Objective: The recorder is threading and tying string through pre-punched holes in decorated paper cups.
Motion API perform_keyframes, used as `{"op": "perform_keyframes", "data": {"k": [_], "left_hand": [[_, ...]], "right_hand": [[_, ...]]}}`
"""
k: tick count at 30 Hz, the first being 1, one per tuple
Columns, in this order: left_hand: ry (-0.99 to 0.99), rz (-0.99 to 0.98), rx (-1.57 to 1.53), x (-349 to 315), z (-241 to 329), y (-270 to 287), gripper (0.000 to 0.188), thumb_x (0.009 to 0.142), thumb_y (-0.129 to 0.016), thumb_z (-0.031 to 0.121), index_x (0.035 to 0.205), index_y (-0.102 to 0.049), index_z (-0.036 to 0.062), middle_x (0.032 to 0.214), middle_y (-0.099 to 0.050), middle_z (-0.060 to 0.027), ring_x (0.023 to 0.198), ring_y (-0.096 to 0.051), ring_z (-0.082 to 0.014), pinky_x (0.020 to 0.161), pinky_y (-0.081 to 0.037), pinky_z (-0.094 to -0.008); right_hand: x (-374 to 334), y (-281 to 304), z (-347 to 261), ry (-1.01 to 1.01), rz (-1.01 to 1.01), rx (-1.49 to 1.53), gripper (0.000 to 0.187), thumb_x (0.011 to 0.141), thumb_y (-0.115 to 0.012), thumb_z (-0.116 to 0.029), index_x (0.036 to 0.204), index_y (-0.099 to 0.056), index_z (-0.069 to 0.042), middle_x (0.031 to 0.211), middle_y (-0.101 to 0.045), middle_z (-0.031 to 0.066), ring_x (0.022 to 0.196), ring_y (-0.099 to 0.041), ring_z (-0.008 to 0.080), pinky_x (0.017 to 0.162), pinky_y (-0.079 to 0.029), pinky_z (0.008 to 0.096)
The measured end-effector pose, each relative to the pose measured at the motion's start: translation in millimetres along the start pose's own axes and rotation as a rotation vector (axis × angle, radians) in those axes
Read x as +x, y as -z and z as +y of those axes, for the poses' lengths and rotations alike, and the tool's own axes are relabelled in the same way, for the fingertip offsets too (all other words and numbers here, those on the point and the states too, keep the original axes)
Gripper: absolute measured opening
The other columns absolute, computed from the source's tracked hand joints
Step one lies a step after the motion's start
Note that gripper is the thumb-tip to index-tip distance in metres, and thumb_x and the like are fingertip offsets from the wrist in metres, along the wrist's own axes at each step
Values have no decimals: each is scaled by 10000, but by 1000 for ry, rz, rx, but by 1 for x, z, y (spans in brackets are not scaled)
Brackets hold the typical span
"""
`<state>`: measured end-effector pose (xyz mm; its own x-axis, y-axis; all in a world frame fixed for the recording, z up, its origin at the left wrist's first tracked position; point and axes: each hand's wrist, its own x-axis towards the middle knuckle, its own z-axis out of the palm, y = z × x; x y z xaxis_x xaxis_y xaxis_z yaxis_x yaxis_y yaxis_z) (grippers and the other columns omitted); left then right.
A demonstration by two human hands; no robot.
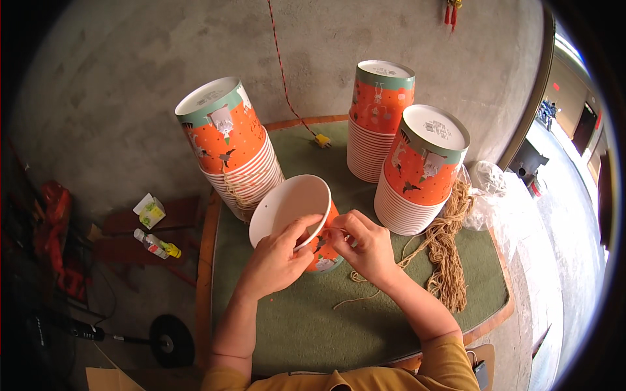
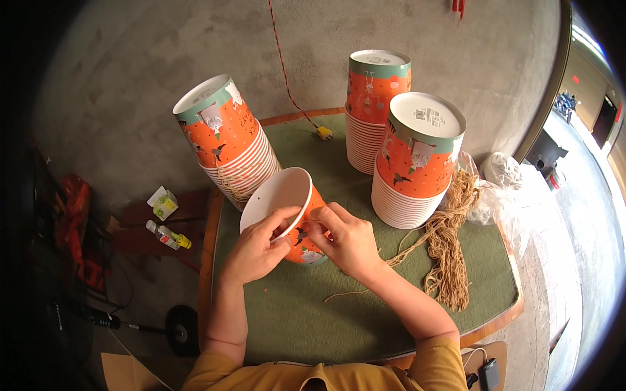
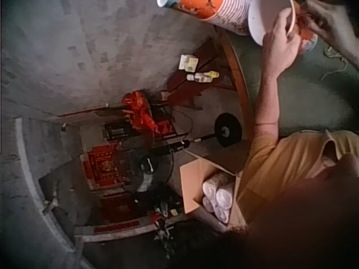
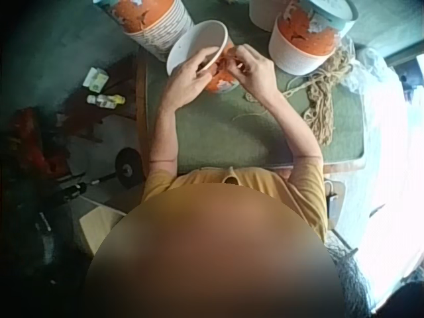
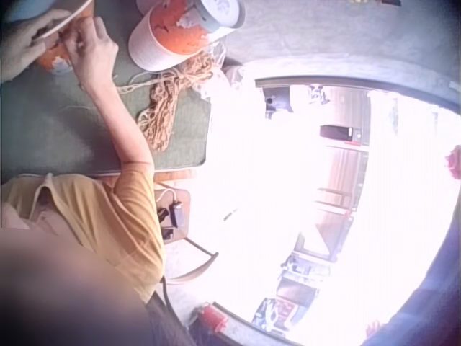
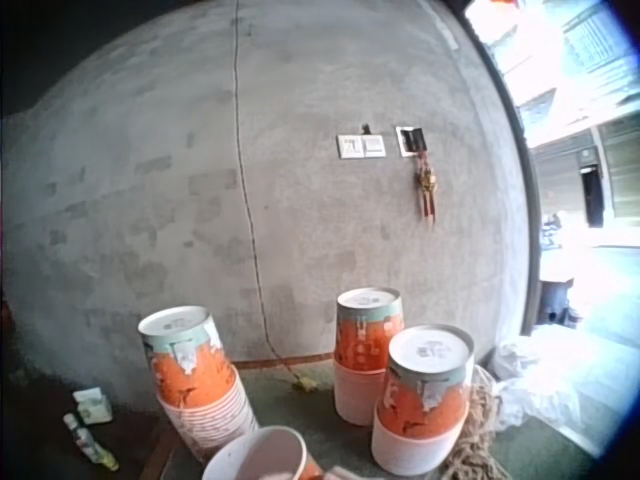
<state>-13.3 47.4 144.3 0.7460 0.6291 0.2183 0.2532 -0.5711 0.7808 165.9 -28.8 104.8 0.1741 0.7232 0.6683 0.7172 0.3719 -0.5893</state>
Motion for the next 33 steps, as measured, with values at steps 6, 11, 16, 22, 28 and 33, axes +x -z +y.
{"op": "perform_keyframes", "data": {"k": [6,11,16,22,28,33], "left_hand": [[-1,-5,2,0,1,-1,510,841,-518,-28,1342,-509,67,909,-629,-98,756,-579,-147,724,-501,-297],[-6,-13,-8,0,-1,-2,466,879,-526,-2,1341,-500,53,914,-634,-85,765,-570,-132,717,-494,-281],[-43,-45,-77,1,-10,1,331,991,-517,91,1315,-513,21,948,-634,-54,819,-560,-105,759,-484,-269],[-108,-34,-184,5,-24,0,242,1042,-462,149,1228,-539,15,918,-640,-89,831,-587,-148,789,-485,-289],[-17,-92,-428,10,-35,-11,76,1003,-510,57,1030,-554,1,891,-608,-30,838,-561,-94,801,-473,-252],[-59,-78,-402,13,-36,-15,51,993,-515,52,989,-545,11,886,-609,-33,839,-567,-95,797,-483,-263]], "right_hand": [[-1,-1,1,27,8,-55,127,836,-700,-77,915,-601,-69,814,-634,32,630,-682,193,530,-557,312],[-2,-1,1,35,15,-88,143,817,-710,-77,910,-603,-75,791,-617,34,617,-669,208,525,-548,326],[-2,-2,0,65,-7,-115,148,815,-717,-57,925,-618,-60,804,-622,41,621,-664,195,532,-553,308],[-1,2,-7,99,-52,-131,151,822,-717,-30,937,-619,-35,813,-629,57,621,-668,180,525,-548,288],[-2,1,-10,112,-69,-112,159,817,-716,-31,914,-591,-22,809,-628,68,619,-670,189,516,-538,305],[-2,3,-10,77,-110,-110,152,834,-702,-31,923,-579,-21,793,-624,80,635,-669,203,551,-537,313]]}}
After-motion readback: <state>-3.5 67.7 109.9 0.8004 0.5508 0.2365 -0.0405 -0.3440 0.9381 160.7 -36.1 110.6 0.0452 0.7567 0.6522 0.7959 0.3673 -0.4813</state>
